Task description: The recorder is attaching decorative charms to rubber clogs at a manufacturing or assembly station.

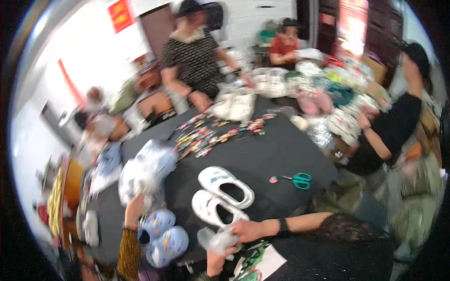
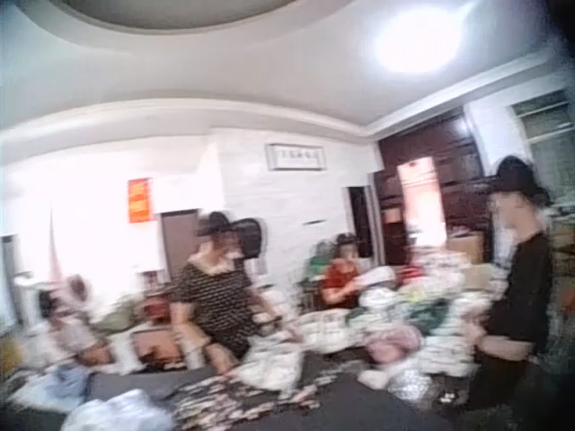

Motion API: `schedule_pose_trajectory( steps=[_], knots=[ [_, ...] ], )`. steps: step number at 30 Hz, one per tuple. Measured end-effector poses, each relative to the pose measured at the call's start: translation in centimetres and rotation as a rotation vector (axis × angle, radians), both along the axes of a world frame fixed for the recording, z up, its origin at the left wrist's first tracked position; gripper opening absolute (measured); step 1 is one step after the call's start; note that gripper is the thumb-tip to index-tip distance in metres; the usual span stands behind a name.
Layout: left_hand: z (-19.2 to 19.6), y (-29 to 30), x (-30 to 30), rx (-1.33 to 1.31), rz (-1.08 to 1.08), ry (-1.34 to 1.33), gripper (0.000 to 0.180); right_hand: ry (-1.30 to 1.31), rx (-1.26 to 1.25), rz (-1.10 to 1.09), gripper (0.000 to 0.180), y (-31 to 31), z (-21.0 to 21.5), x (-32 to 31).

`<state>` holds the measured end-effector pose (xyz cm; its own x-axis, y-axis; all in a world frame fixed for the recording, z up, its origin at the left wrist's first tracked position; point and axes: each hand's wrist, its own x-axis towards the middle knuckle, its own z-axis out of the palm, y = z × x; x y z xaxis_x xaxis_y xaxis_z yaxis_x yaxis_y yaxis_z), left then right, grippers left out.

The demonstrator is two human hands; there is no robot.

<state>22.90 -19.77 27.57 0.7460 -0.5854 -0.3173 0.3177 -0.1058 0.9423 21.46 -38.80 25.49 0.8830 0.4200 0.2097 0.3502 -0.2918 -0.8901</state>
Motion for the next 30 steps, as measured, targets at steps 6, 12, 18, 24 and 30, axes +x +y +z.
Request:
schedule_pose_trajectory(
  steps=[6,12,18,24,30],
  knots=[
    [-2.6,0.0,0.9,0.005,-0.122,0.032,0.043,0.062,0.07,0.024,0.028,-0.6,0.5,-0.6],
    [-0.5,-0.8,0.7,-0.058,-0.15,-0.04,0.043,0.096,0.148,0.086,0.031,-1.1,1.1,-1.5],
    [-2.4,-1.1,1.5,-0.006,-0.05,-0.009,0.041,-0.325,-0.546,-0.254,0.029,-5.0,-0.9,-0.9],
    [-2.5,-1.1,1.1,-0.09,0.017,-0.041,0.03,-0.021,-0.559,-0.616,0.035,-11.9,-1.4,-3.4],
    [-5.5,0.0,0.7,-0.069,-0.084,0.013,0.03,0.118,-0.646,-0.429,0.031,-14.9,-2.1,-5.7]
  ],
)
